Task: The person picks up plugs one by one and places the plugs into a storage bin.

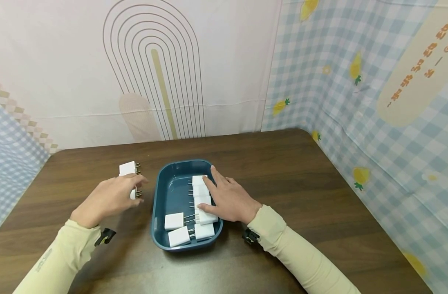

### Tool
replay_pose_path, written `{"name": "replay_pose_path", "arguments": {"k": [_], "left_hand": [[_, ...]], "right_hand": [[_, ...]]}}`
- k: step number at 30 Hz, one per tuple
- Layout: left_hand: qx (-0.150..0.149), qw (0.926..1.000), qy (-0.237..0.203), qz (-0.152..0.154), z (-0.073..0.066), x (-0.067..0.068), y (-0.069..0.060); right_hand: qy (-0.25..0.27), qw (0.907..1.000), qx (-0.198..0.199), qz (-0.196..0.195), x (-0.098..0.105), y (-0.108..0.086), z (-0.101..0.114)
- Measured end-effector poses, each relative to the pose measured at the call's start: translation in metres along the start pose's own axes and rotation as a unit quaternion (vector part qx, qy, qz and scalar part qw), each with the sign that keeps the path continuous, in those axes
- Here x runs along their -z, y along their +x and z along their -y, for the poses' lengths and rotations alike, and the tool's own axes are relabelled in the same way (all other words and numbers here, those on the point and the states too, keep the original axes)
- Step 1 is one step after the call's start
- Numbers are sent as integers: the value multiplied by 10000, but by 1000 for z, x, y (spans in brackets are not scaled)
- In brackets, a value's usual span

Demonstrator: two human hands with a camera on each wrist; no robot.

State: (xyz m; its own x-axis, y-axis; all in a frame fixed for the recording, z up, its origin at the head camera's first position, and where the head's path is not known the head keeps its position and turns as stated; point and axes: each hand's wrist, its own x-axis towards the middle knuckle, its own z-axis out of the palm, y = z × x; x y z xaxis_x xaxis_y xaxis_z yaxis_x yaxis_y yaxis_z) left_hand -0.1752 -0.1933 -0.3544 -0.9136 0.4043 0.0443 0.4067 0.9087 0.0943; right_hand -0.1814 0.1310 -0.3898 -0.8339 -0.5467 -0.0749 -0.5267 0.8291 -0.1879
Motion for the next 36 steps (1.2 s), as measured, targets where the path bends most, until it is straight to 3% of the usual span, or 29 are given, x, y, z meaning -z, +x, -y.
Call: {"name": "replay_pose_path", "arguments": {"k": [28, 36], "left_hand": [[310, 9980, 97, 546, 19, -10, 0], [346, 9981, 54, 509, 22, -13, 1]], "right_hand": [[48, 10000, 12, 76, 1, -1, 0], [7, 10000, 0, 52, 1, 0, -1]]}}
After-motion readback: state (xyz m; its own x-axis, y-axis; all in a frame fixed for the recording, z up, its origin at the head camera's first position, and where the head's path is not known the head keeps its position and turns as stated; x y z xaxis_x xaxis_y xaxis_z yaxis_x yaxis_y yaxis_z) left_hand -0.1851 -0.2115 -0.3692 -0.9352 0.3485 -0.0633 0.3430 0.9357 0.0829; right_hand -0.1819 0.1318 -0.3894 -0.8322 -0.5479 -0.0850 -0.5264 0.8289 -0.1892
